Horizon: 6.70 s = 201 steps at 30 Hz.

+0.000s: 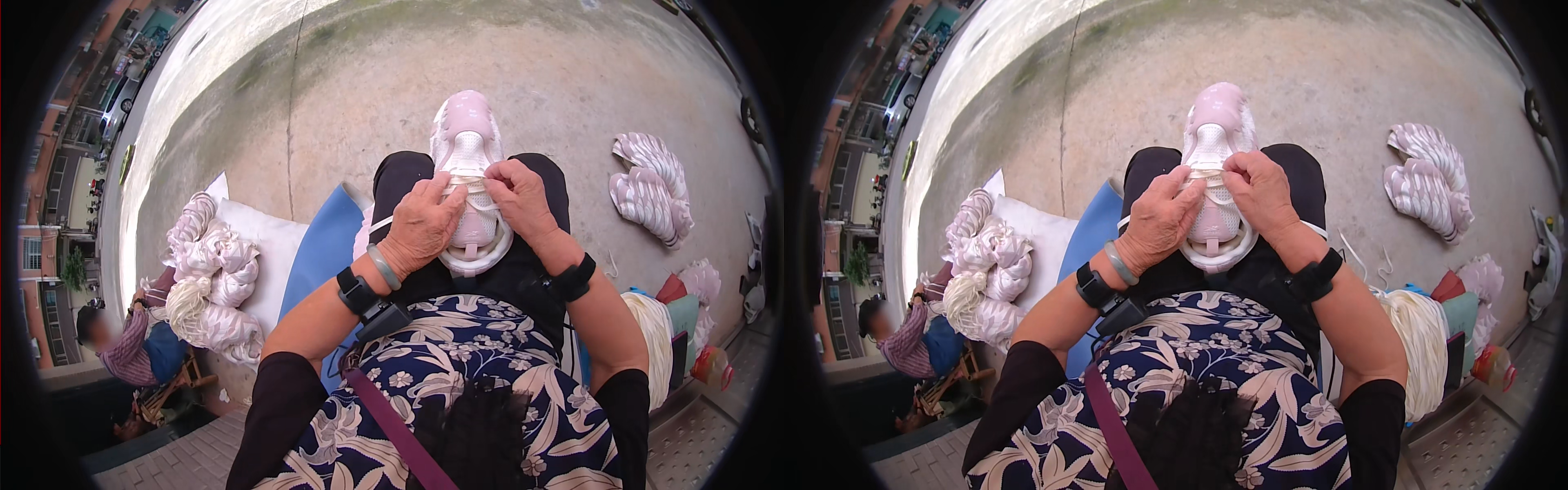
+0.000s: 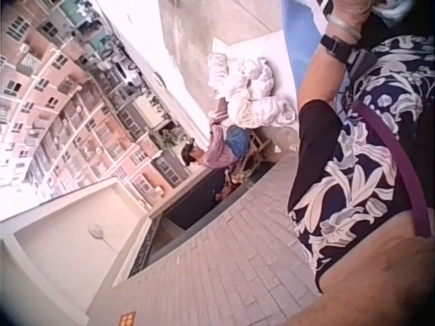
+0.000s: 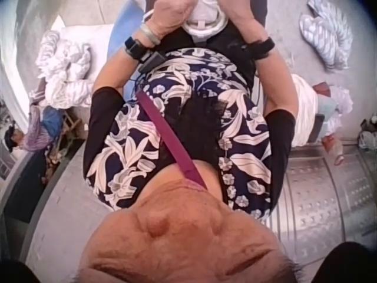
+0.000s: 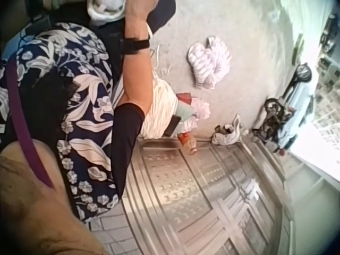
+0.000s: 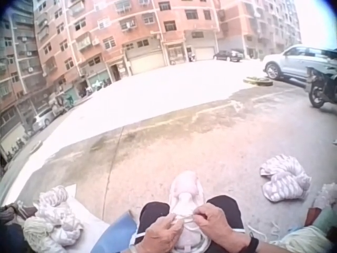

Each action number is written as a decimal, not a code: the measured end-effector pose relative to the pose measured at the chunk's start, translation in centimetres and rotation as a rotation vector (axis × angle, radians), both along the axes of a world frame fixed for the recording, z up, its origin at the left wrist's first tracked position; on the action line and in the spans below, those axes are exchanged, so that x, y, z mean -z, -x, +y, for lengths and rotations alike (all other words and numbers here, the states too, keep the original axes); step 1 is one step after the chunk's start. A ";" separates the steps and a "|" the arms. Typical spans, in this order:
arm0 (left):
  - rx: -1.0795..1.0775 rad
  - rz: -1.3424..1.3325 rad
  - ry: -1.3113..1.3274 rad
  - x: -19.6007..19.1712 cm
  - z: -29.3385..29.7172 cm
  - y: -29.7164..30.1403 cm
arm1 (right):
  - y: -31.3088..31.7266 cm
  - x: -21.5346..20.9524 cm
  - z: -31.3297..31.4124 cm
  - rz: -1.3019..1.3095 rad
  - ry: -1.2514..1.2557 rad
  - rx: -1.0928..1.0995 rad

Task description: The person is lacing a pink and white shoe in an outdoor manufacturing environment.

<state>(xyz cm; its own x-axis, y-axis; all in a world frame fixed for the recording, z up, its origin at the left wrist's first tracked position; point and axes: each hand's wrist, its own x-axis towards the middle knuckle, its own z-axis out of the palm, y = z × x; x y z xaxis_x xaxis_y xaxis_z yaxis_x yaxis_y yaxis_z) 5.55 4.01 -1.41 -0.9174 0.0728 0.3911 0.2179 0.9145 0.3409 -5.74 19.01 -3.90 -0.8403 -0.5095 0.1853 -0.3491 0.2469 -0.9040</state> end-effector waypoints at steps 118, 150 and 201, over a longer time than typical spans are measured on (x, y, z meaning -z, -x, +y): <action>0.039 -0.185 0.149 -9.0 -8.7 -7.1 | 3.2 -13.7 7.7 0.775 -0.678 -0.334; -1.140 -0.424 -0.669 -2.4 -28.3 -18.4 | 7.7 7.2 36.4 -0.220 -0.419 0.567; -0.242 -0.497 -1.320 0.5 -2.7 -1.1 | -0.2 -0.1 2.1 0.292 -0.055 -0.096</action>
